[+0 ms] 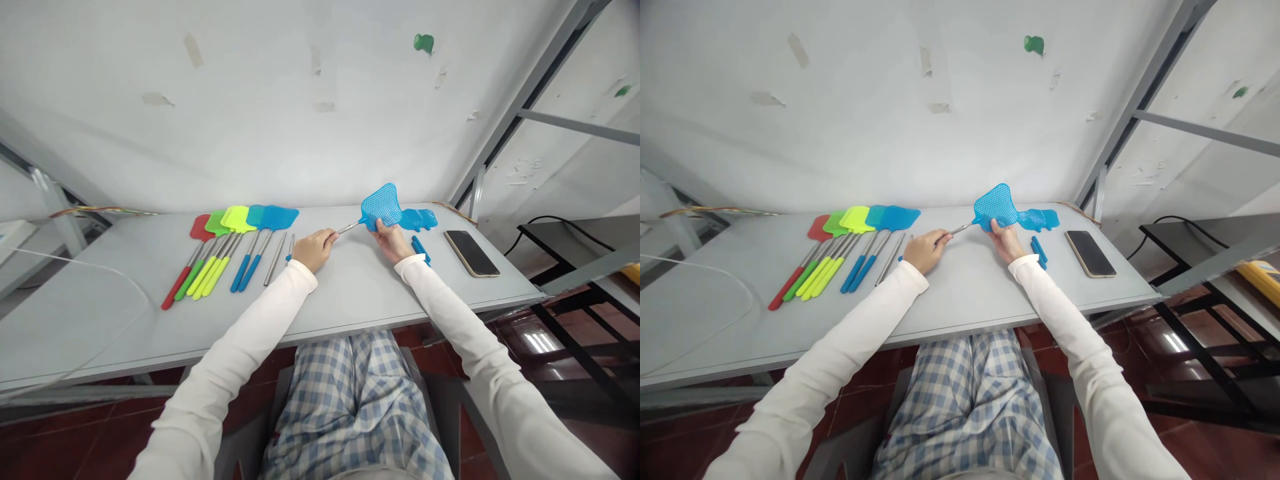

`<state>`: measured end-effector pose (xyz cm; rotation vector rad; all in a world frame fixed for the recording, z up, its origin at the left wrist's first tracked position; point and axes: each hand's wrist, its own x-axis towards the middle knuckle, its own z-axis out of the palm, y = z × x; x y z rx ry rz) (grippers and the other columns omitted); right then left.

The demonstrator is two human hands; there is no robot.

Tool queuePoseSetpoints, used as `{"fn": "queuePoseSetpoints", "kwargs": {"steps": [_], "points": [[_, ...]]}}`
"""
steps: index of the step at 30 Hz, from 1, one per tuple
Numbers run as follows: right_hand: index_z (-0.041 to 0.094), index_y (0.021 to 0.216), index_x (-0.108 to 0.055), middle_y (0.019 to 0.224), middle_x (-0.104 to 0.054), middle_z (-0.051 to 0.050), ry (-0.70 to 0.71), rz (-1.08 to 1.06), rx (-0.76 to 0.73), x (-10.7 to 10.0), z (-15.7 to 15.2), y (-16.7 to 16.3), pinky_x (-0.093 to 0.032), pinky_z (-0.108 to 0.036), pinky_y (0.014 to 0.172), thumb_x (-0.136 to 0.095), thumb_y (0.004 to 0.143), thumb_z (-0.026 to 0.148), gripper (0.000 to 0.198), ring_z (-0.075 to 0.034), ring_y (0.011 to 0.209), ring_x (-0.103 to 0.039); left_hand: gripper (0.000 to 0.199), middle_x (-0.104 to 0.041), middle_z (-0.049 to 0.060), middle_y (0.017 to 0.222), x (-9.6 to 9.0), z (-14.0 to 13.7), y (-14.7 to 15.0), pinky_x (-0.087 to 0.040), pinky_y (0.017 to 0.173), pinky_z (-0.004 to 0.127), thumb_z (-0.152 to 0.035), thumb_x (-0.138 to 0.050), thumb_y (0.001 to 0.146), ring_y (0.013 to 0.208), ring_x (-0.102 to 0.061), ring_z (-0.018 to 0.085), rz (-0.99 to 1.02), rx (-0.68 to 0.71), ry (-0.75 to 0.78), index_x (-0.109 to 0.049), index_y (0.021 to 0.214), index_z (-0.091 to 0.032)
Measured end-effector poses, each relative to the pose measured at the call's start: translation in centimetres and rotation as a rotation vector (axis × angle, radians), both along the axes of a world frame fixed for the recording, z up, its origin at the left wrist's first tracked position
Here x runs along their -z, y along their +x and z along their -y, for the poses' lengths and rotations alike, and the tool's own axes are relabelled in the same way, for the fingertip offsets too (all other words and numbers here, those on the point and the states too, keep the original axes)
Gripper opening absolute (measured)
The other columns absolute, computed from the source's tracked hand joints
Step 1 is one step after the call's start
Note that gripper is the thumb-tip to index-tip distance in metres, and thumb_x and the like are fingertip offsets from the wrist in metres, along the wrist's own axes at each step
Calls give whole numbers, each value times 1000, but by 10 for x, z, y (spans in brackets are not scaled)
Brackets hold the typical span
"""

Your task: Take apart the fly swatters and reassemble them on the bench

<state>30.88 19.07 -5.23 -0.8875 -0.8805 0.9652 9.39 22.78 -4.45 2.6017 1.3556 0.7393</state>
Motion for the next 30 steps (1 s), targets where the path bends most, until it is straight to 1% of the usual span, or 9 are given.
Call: {"fn": "queuePoseSetpoints", "kwargs": {"steps": [7, 13, 17, 19, 22, 25, 27, 28, 30], "points": [[32, 108, -61, 121, -64, -1, -16, 92, -12, 1, 1, -1, -50, -41, 100, -75, 66, 50, 48, -24, 120, -55, 37, -72, 2, 111, -1, 2, 0, -39, 71, 29, -42, -36, 97, 97, -65, 20, 41, 17, -6, -67, 109, -25], [33, 110, -60, 116, -65, 0, -7, 65, -45, 0, 3, -3, -50, -40, 99, -76, 67, 47, 49, -22, 118, -57, 37, -72, 3, 109, -3, 3, -2, -39, 70, 28, -41, -36, 97, 96, -65, 20, 64, 19, -16, -68, 109, -26], [34, 110, -59, 114, -66, 0, -10, 40, -62, -3, 3, -4, -51, -40, 97, -78, 65, 45, 50, -23, 118, -57, 37, -72, 4, 110, -5, 4, -2, -37, 69, 29, -43, -37, 97, 94, -65, 21, 48, -13, -1, -67, 109, -26], [33, 108, -59, 114, -66, 1, -13, 43, -70, -3, 3, -3, -51, -40, 97, -78, 66, 46, 48, -22, 117, -58, 37, -72, 4, 108, -8, 6, -1, -36, 68, 29, -43, -37, 97, 91, -65, 21, 44, -27, -4, -68, 107, -26], [29, 102, -59, 112, -68, 0, -9, 31, -121, -3, 3, -4, -50, -39, 98, -78, 67, 48, 44, -20, 109, -63, 37, -73, 4, 100, -12, 7, -2, -34, 65, 29, -45, -38, 96, 87, -65, 21, 72, -36, -28, -69, 102, -26], [25, 91, -57, 105, -71, -4, -67, 23, -173, -3, 4, -7, -49, -37, 98, -78, 67, 50, 40, -18, 102, -66, 35, -72, 4, 89, -17, 7, -7, -33, 64, 27, -46, -42, 94, 82, -63, 19, 189, -50, -70, -70, 98, -25], [24, 86, -55, 102, -72, -6, -115, 15, -187, -2, 4, -9, -49, -37, 95, -79, 67, 49, 40, -18, 98, -66, 35, -69, 3, 79, -20, 5, -14, -34, 62, 25, -46, -44, 92, 75, -60, 16, 346, -56, -125, -69, 98, -23], [24, 85, -55, 100, -72, -6, -132, 8, -191, -2, 4, -9, -50, -36, 94, -80, 66, 47, 39, -18, 96, -66, 35, -65, 2, 74, -21, 4, -19, -35, 60, 24, -45, -45, 91, 69, -57, 14, 452, -54, -177, -69, 99, -21], [24, 85, -56, 96, -73, -4, -151, 0, -194, -1, 3, -8, -50, -35, 91, -81, 65, 40, 36, -17, 92, -66, 34, -59, -1, 68, -23, 2, -32, -33, 52, 22, -43, -47, 88, 54, -48, 10, 675, -40, -343, -65, 103, -18]]}}
